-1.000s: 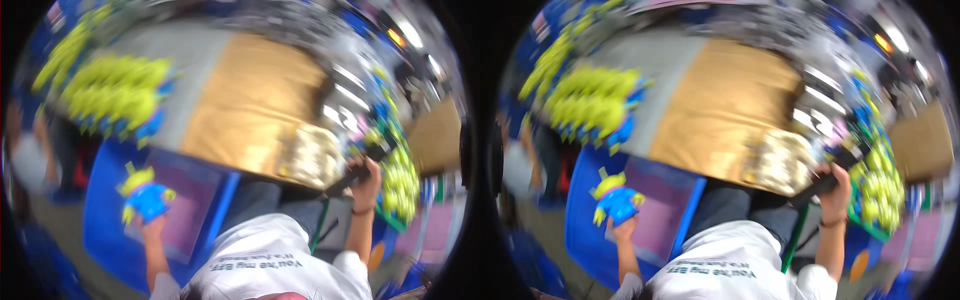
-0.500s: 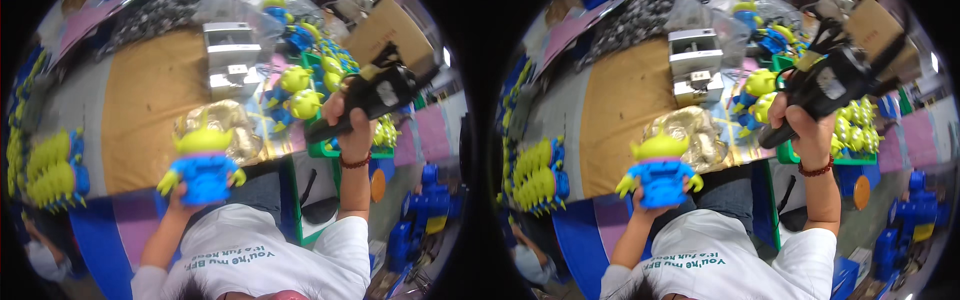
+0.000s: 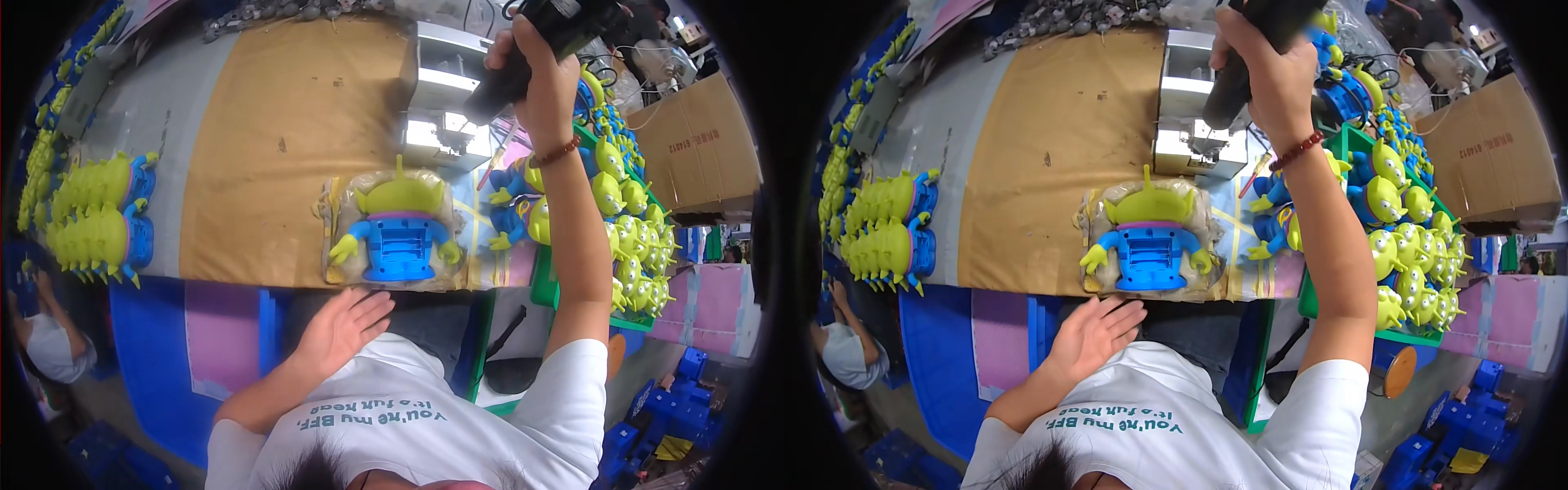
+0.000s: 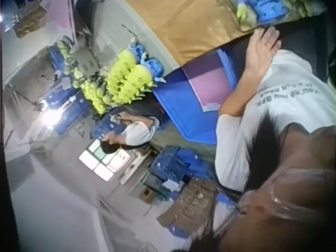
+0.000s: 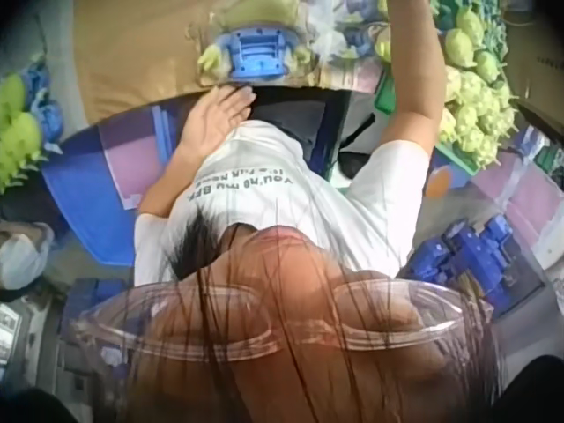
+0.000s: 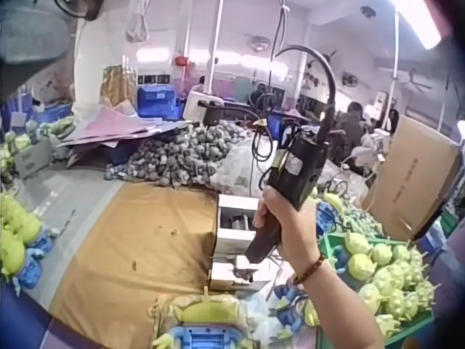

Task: Cleaning toy alien figures with an air blower nozzle and placing them in a blue plastic bin.

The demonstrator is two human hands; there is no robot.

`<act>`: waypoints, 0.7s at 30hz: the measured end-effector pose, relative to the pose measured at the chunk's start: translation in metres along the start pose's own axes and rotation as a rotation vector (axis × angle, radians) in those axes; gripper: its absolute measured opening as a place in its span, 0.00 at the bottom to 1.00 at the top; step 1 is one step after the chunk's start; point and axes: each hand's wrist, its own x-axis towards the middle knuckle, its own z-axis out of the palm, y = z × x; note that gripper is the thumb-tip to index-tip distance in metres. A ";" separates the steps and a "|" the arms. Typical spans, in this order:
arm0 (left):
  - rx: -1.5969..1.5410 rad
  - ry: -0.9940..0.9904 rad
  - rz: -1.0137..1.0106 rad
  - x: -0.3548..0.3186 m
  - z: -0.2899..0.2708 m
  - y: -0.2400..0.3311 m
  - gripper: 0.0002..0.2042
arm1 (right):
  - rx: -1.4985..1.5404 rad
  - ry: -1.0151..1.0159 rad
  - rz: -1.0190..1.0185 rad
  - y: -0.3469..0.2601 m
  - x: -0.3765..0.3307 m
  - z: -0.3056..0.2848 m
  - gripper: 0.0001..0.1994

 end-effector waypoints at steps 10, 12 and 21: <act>2.176 0.061 1.360 0.033 0.061 0.011 0.33 | -0.073 -0.104 0.179 -0.020 -0.026 -0.001 0.13; 2.306 0.190 1.354 0.053 0.064 0.011 0.36 | -0.014 -0.224 0.122 -0.033 -0.049 -0.003 0.19; 2.277 0.219 1.483 0.075 0.047 0.011 0.24 | -0.057 -0.328 0.060 -0.035 -0.082 0.013 0.31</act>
